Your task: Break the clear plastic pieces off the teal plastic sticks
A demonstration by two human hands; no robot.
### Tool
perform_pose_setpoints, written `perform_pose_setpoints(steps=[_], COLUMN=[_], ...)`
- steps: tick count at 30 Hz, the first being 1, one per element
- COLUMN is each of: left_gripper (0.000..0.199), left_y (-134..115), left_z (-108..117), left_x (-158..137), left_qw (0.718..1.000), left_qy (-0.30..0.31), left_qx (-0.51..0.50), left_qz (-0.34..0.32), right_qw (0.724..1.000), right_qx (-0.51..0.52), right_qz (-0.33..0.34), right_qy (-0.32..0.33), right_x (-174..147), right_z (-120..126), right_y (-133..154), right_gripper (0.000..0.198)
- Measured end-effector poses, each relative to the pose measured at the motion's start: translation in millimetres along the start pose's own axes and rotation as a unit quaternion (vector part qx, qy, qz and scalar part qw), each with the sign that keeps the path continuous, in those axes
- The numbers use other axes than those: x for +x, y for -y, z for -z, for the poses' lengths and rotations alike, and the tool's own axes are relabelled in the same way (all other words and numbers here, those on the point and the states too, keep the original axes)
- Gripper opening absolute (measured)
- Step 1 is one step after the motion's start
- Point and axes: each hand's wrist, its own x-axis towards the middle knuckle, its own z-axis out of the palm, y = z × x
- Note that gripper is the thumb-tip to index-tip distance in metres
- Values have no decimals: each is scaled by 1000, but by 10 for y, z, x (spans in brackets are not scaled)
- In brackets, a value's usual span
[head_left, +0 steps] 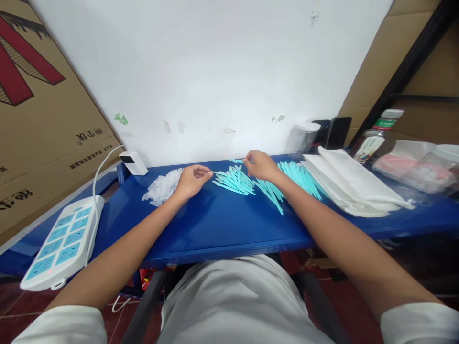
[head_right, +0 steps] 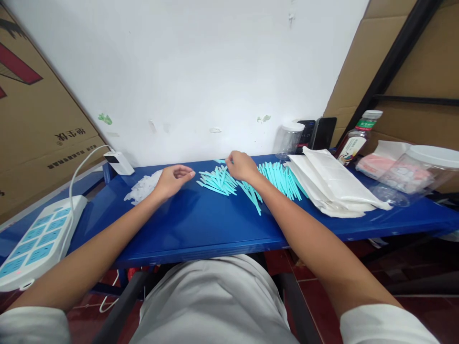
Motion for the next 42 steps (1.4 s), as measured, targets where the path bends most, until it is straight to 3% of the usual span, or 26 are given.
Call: perform_pose_setpoints(steps=[4, 8, 13, 16, 25, 31, 35, 42], left_gripper=[32, 36, 48, 58, 70, 62, 49, 44], left_y=[7, -102, -77, -22, 120, 36, -64, -127], left_z=[-26, -104, -117, -116, -176, -132, -61, -48], left_x=[-68, -165, -189, -171, -137, -145, -151, -160], left_qw=[978, 957, 951, 955, 961, 958, 950, 945], left_qy=[124, 175, 182, 181, 181, 84, 130, 195], left_qx=[152, 172, 196, 196, 189, 268, 283, 242], left_qz=[-65, -153, -153, -129, -92, -65, -14, -104], right_qw=[991, 982, 975, 975, 991, 987, 978, 982], right_qx=[-99, -173, -223, -220, -98, -111, -159, -178], right_qz=[-51, -22, 0, -7, 39, 11, -7, -35], right_qy=[79, 71, 26, 43, 85, 114, 131, 58], right_x=[-6, -52, -34, -22, -52, -73, -94, -27], right_z=[-102, -219, -328, -348, -378, -323, -304, -353], right_y=[-22, 38, 32, 34, 125, 114, 137, 77], right_gripper=[26, 33, 44, 47, 22, 27, 38, 33])
